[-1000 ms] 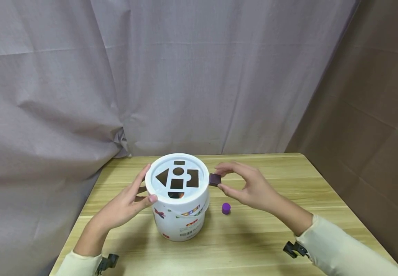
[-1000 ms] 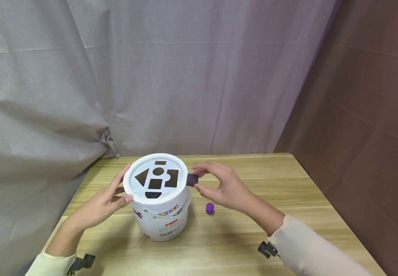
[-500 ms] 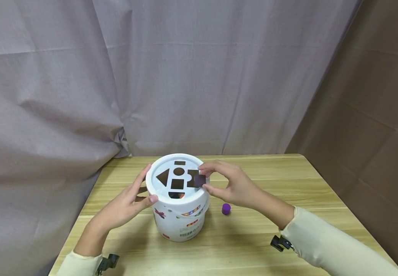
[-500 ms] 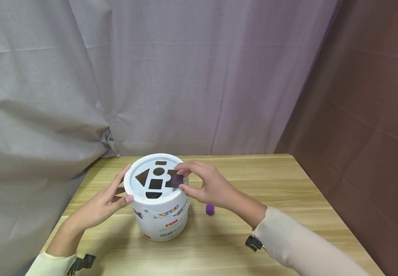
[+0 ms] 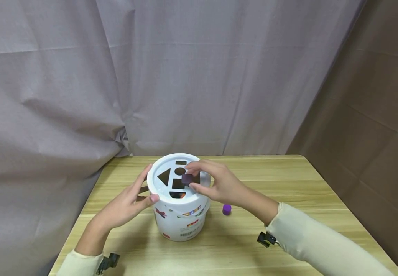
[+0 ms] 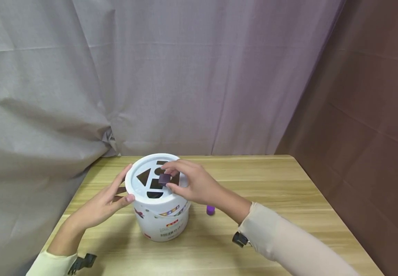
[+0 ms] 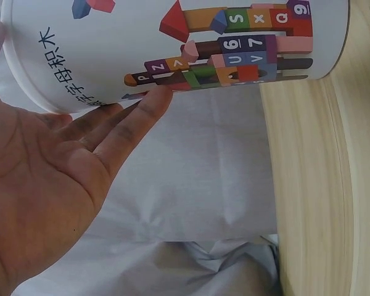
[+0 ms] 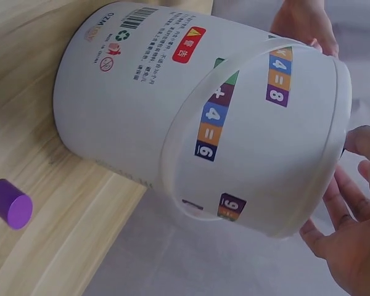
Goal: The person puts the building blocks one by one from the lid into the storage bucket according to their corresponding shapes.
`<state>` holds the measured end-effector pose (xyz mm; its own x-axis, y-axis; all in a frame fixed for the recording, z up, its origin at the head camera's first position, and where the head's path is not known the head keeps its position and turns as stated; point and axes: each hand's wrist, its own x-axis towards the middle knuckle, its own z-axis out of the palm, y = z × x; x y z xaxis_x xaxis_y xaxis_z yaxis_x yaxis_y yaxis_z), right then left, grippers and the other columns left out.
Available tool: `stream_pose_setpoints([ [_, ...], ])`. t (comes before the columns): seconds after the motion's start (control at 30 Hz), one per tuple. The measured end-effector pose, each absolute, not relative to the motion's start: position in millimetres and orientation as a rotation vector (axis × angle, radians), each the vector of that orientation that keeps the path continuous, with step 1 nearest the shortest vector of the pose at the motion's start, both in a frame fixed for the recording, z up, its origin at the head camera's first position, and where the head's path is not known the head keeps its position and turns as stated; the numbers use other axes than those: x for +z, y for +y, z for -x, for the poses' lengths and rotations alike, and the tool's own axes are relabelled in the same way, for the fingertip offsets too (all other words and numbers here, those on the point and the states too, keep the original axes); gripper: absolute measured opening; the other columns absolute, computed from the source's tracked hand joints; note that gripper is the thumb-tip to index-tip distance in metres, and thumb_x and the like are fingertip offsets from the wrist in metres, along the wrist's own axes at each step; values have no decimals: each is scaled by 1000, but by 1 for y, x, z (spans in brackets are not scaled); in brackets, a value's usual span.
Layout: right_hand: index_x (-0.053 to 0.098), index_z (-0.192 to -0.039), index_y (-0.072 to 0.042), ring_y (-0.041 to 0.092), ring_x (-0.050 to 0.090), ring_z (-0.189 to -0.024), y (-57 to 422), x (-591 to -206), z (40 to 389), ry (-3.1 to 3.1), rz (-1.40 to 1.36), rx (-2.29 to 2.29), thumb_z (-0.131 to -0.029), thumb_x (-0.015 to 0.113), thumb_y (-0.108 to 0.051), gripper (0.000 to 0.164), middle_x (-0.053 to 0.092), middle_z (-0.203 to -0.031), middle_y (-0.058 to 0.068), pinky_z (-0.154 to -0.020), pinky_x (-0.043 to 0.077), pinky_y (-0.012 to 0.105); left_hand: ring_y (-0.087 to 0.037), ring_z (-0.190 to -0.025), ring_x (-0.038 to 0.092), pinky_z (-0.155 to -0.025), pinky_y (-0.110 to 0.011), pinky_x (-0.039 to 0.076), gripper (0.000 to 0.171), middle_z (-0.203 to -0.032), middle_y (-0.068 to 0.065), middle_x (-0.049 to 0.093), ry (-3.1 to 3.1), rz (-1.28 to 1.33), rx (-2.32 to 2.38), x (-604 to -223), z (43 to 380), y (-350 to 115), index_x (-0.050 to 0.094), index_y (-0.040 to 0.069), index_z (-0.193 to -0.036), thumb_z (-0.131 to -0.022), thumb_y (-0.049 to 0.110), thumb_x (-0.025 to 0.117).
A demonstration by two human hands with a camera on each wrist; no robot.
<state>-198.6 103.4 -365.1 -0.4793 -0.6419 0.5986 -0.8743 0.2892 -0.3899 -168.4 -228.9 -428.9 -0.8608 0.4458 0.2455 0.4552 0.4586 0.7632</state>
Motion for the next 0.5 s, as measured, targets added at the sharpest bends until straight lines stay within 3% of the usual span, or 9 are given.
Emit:
stream_pose_setpoints([
  [0.5,72,-134,-5,20,76,-115,88,-367,205,-2338,-1390,995,-94,88,-6,42,80,-126,8,-108,62,36,-49,-149,57,-107,-50,63,94,-186,-5,19,-2684,810,-1424,-430,170,-227,1,45,-177,-111,40,68],
])
